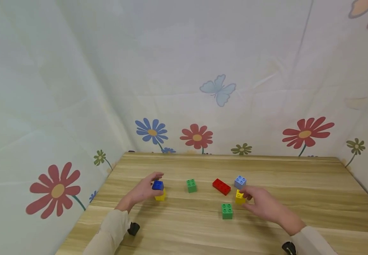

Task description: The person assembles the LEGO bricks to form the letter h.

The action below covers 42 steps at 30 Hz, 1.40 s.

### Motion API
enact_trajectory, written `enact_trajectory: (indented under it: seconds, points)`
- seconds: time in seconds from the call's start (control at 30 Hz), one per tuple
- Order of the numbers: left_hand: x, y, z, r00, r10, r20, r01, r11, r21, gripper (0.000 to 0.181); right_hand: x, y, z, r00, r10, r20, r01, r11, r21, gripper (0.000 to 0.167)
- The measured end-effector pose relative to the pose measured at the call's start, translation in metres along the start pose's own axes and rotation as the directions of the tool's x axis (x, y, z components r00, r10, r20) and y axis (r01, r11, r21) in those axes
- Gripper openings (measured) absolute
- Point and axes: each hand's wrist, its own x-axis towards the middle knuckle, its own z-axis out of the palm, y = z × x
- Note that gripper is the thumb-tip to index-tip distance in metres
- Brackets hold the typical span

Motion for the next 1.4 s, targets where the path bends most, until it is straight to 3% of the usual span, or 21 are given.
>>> enact_trajectory:
  seconds: [0.3,0.6,0.73,1.07,1.3,1.4]
  points:
    - [0.01,0.036,0.011,0.992,0.122,0.011,-0.122,0.99,0.064,0.067,0.001,-0.005,0.004,0.999,-0.036,0.037,0.036,0.999,0.016,0.034]
    - [0.024,0.059,0.048,0.985,0.145,0.09,-0.152,0.985,0.077,0.063,0.005,-0.005,0.013,0.991,-0.119,0.055,0.119,0.993,-0.003,0.043]
    - [0.028,0.06,0.063,0.983,0.147,0.114,-0.16,0.98,0.117,0.064,0.008,-0.004,0.019,0.986,-0.156,0.059,0.157,0.987,-0.029,0.045]
    - [0.036,0.054,0.083,0.995,0.011,0.104,-0.021,0.995,0.096,0.071,0.013,-0.012,0.025,0.982,-0.093,0.165,0.086,0.995,0.05,0.05]
    - [0.038,0.047,0.087,0.994,0.019,0.11,-0.029,0.996,0.082,0.067,0.017,-0.011,0.034,0.972,-0.141,0.186,0.134,0.99,0.051,0.044]
    - [0.039,0.047,0.089,0.993,0.018,0.113,-0.029,0.995,0.099,0.066,0.018,-0.003,0.04,0.962,-0.213,0.169,0.208,0.977,0.049,0.039]
